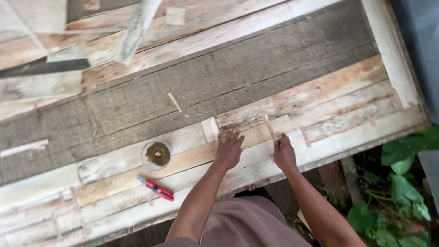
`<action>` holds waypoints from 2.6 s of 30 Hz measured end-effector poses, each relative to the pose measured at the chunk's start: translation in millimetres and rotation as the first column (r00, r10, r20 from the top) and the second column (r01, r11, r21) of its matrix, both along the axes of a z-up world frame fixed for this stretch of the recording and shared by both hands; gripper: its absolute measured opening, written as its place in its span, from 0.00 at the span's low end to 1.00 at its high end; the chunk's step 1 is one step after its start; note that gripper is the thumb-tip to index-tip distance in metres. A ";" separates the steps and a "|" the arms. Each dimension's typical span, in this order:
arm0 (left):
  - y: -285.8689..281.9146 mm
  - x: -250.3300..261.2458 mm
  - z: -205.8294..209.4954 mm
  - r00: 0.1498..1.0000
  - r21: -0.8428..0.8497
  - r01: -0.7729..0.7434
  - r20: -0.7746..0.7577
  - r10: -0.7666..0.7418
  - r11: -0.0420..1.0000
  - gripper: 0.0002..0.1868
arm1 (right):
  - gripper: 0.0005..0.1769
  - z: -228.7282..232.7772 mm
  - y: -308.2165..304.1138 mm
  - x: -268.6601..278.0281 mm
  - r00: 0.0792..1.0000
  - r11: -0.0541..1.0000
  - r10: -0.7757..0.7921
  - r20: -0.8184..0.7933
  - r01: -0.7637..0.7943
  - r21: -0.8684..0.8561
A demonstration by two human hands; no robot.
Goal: The person uses a utility knife to cut and trim wooden planks on a workbench. They repeatedly position the planks, score the wood, and break off sections, then place the cut pieces into a small container.
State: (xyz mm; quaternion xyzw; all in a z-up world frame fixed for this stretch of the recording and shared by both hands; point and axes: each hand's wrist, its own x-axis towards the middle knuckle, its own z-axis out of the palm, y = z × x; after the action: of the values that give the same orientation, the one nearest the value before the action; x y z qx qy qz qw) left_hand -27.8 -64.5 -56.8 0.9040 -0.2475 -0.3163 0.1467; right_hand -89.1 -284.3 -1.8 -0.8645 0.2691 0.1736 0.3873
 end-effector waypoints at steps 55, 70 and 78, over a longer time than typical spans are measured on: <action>275.6 -89.0 23.1 0.820 0.008 -0.544 0.218 0.530 0.839 0.43 | 0.05 -39.5 324.8 33.6 0.750 0.859 0.427 0.506 -0.511 0.032; 275.4 -110.2 -19.3 0.697 -0.103 -0.619 0.387 0.604 0.779 0.37 | 0.09 -74.9 314.0 24.0 0.670 0.797 0.576 0.468 -0.588 -0.139; 263.6 -107.3 -21.6 0.590 -0.203 -0.566 0.578 0.565 0.799 0.34 | 0.11 -35.2 323.0 27.2 0.904 0.879 0.339 0.260 -0.403 0.254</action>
State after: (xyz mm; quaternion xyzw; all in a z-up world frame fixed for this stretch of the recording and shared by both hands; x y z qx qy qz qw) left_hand -135.1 199.1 -78.5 0.9869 0.0189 0.0567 0.1499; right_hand -61.9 38.7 -37.0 -0.8440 0.0259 0.1925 0.4999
